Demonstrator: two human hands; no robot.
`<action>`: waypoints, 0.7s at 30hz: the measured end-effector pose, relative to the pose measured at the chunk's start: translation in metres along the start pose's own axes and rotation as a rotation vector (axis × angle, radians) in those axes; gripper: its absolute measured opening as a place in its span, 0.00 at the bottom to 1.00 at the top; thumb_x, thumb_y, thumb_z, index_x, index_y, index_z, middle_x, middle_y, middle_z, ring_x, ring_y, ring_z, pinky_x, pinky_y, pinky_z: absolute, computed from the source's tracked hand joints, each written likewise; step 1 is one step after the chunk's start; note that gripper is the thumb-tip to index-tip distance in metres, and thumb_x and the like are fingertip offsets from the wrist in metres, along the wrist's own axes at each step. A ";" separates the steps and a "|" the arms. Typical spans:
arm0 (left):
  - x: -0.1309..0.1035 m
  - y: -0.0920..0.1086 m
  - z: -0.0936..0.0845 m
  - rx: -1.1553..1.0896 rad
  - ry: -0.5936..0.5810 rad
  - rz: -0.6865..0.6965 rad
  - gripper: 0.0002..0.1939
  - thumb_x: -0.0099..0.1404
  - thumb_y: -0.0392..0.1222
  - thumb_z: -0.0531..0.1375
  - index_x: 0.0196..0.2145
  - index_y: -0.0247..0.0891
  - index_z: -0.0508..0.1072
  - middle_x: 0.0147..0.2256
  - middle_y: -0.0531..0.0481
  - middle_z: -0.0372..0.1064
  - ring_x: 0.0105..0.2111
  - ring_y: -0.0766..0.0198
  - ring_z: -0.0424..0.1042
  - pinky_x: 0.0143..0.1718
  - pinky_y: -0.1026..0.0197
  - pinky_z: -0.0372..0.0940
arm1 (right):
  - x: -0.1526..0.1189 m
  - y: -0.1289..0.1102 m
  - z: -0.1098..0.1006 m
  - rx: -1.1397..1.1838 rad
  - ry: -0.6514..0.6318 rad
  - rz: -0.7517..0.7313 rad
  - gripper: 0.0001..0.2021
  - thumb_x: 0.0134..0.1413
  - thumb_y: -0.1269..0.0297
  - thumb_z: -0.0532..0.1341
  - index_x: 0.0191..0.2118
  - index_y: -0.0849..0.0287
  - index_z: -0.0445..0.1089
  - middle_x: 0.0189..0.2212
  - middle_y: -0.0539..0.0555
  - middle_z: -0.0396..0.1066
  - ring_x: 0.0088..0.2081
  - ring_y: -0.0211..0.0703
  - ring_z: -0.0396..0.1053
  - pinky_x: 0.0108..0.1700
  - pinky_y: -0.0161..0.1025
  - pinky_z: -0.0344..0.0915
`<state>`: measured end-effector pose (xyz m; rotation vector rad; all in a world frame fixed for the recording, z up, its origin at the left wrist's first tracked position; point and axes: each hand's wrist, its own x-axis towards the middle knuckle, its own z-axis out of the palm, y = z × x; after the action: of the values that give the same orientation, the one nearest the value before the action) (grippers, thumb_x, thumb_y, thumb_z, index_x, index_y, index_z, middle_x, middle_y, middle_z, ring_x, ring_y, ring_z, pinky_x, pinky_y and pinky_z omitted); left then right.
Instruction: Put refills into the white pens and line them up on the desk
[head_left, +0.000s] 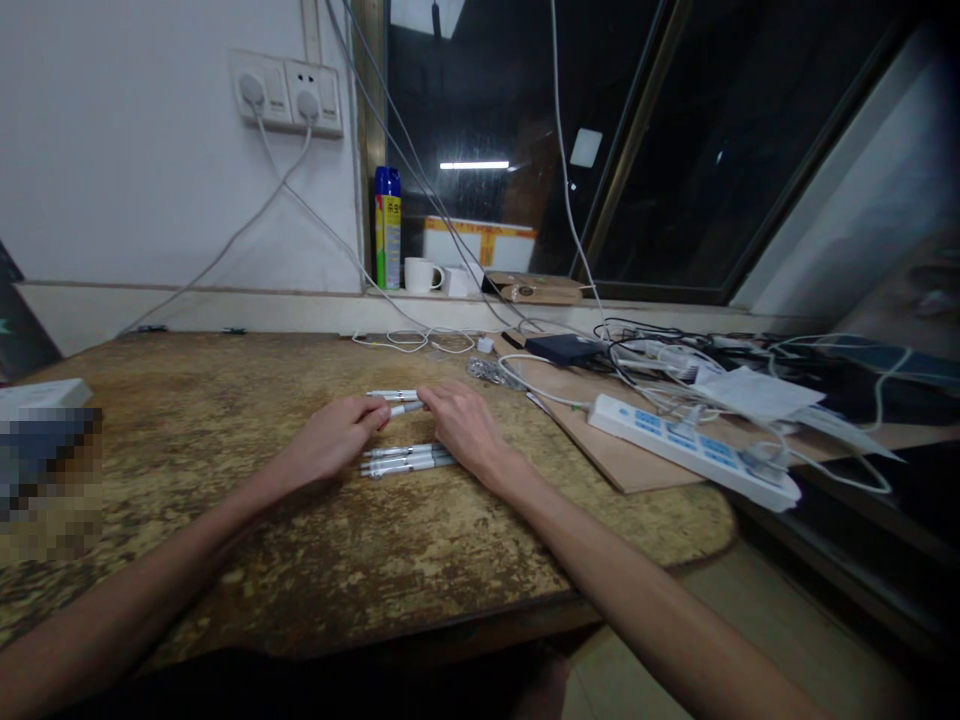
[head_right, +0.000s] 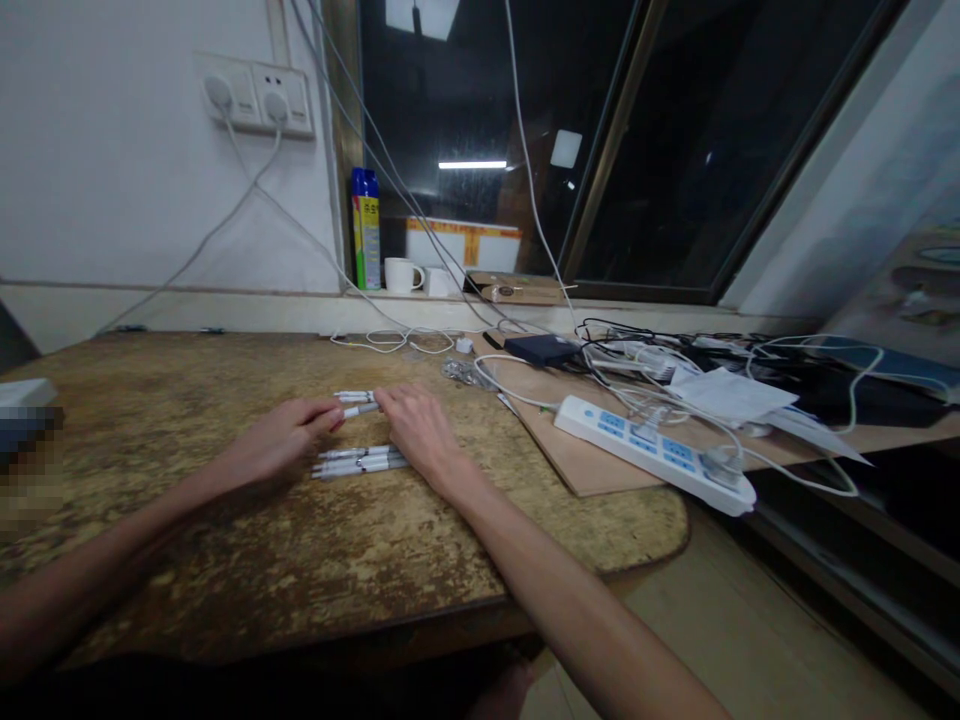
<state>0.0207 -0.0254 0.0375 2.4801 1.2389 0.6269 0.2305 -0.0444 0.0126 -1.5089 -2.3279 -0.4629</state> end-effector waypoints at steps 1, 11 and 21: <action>0.001 -0.003 0.001 -0.036 -0.010 0.002 0.18 0.71 0.48 0.49 0.26 0.40 0.68 0.28 0.48 0.72 0.30 0.56 0.68 0.31 0.58 0.57 | 0.000 0.000 0.000 -0.004 0.005 -0.009 0.14 0.63 0.79 0.53 0.49 0.59 0.69 0.45 0.59 0.76 0.49 0.49 0.69 0.51 0.39 0.61; 0.009 -0.019 0.008 -0.342 -0.112 -0.099 0.24 0.70 0.57 0.48 0.25 0.40 0.66 0.21 0.53 0.59 0.22 0.63 0.57 0.25 0.61 0.51 | 0.002 0.004 0.001 -0.009 0.053 -0.067 0.13 0.66 0.77 0.52 0.50 0.60 0.69 0.45 0.59 0.75 0.49 0.48 0.68 0.52 0.40 0.61; 0.004 -0.019 -0.001 -0.014 0.040 0.061 0.23 0.73 0.54 0.48 0.41 0.38 0.77 0.31 0.49 0.74 0.31 0.57 0.69 0.34 0.60 0.58 | 0.005 0.017 0.011 0.633 0.102 -0.071 0.13 0.71 0.58 0.54 0.43 0.60 0.72 0.37 0.54 0.74 0.38 0.41 0.69 0.41 0.36 0.61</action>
<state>0.0093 -0.0108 0.0314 2.5136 1.1725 0.7017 0.2430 -0.0291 0.0065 -1.0710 -2.1577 0.1743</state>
